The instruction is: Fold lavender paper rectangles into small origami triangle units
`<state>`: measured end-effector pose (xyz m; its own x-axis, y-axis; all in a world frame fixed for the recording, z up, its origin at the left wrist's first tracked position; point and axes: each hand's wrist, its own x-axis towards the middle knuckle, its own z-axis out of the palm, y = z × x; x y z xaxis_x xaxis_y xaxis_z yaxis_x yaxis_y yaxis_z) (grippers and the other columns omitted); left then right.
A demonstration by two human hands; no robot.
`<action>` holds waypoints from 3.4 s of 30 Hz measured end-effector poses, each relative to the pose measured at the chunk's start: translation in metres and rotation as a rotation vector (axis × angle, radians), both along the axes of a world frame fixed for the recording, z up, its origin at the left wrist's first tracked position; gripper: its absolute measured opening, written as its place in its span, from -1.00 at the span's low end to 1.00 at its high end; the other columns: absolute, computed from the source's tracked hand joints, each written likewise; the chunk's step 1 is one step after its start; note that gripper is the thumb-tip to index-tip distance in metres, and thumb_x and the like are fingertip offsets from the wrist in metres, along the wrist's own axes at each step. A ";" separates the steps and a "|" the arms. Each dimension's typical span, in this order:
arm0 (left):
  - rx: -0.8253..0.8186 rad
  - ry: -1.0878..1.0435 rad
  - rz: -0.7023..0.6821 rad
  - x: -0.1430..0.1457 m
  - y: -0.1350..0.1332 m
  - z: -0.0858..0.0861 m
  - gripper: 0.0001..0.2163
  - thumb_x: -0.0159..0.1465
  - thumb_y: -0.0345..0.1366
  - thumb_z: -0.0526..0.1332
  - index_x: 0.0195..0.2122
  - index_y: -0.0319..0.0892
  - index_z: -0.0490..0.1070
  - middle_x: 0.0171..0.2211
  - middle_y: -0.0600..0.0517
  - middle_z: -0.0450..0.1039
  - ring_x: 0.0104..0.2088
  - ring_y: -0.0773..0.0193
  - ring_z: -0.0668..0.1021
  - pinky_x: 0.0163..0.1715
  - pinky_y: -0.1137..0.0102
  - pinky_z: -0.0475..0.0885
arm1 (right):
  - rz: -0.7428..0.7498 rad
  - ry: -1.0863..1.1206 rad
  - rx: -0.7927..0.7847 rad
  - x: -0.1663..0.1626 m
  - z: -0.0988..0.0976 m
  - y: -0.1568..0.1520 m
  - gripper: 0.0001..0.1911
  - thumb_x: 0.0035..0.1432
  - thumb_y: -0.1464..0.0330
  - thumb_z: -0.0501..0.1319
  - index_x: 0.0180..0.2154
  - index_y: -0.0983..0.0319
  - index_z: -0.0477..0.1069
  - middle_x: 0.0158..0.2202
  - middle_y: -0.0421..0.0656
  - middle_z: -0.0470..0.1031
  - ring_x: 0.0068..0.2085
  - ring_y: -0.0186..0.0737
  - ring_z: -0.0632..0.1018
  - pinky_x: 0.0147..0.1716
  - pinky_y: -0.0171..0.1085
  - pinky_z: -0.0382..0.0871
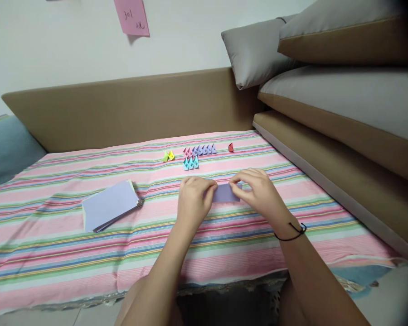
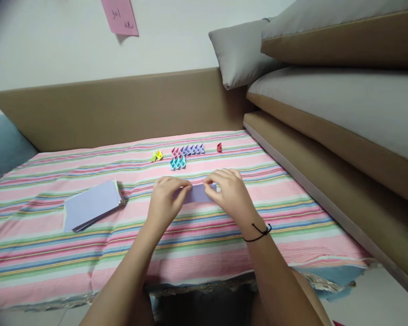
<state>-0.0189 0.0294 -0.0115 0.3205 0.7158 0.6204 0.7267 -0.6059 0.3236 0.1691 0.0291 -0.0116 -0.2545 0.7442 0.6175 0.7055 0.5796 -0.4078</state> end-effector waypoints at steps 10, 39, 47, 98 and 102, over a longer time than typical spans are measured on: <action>-0.102 -0.110 -0.024 -0.003 0.000 0.006 -0.90 0.24 -0.37 0.17 -0.37 -0.11 0.47 -0.34 0.09 0.58 -0.25 0.24 0.53 -0.14 0.32 0.27 | 0.072 0.265 -0.140 0.016 0.008 -0.006 -0.87 0.10 0.38 0.25 -0.25 0.19 0.49 -0.24 -0.17 0.54 -0.17 -0.18 0.52 -0.15 -0.26 0.33; -0.894 -0.986 -0.144 -0.011 0.010 0.003 -0.62 0.05 -0.07 0.32 -0.20 -0.22 0.45 -0.32 -0.04 0.52 -0.33 0.23 0.54 -0.31 0.39 0.41 | 0.059 0.948 -0.636 0.007 -0.009 0.005 -0.83 -0.07 0.27 0.34 -0.44 0.25 0.54 -0.32 -0.12 0.55 -0.29 -0.20 0.48 -0.33 -0.28 0.29; -0.814 -0.904 -0.130 -0.006 0.012 -0.008 -0.76 0.01 -0.22 0.36 -0.35 -0.26 0.49 -0.45 0.04 0.50 -0.44 0.31 0.49 -0.41 0.46 0.36 | 0.065 0.795 -0.637 0.002 -0.009 0.004 -0.80 -0.01 0.24 0.28 -0.44 0.25 0.50 -0.39 -0.16 0.50 -0.35 -0.23 0.46 -0.41 -0.30 0.26; -0.494 -0.674 -0.035 0.013 0.000 -0.010 -0.69 0.15 -0.23 0.25 -0.07 -0.15 0.42 -0.04 -0.09 0.48 -0.05 0.12 0.51 -0.08 0.27 0.39 | 0.188 0.761 -0.659 -0.018 -0.022 0.007 -0.68 -0.05 0.11 0.33 -0.51 0.26 0.45 -0.52 -0.17 0.48 -0.44 -0.22 0.49 -0.42 -0.27 0.39; -0.809 -0.846 -0.343 0.024 -0.005 -0.011 -0.47 0.03 -0.28 0.37 0.05 -0.14 0.30 0.10 -0.12 0.37 -0.03 0.11 0.50 -0.12 0.31 0.43 | 0.157 0.793 -0.658 -0.017 -0.020 0.007 -0.65 -0.11 0.09 0.35 -0.53 0.26 0.45 -0.52 -0.18 0.50 -0.45 -0.21 0.50 -0.44 -0.27 0.38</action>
<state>0.0051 0.0241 -0.0220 0.2798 0.9500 0.1388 -0.0539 -0.1288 0.9902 0.1522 0.0357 -0.0317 -0.0759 0.9881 0.1338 0.0333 0.1366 -0.9901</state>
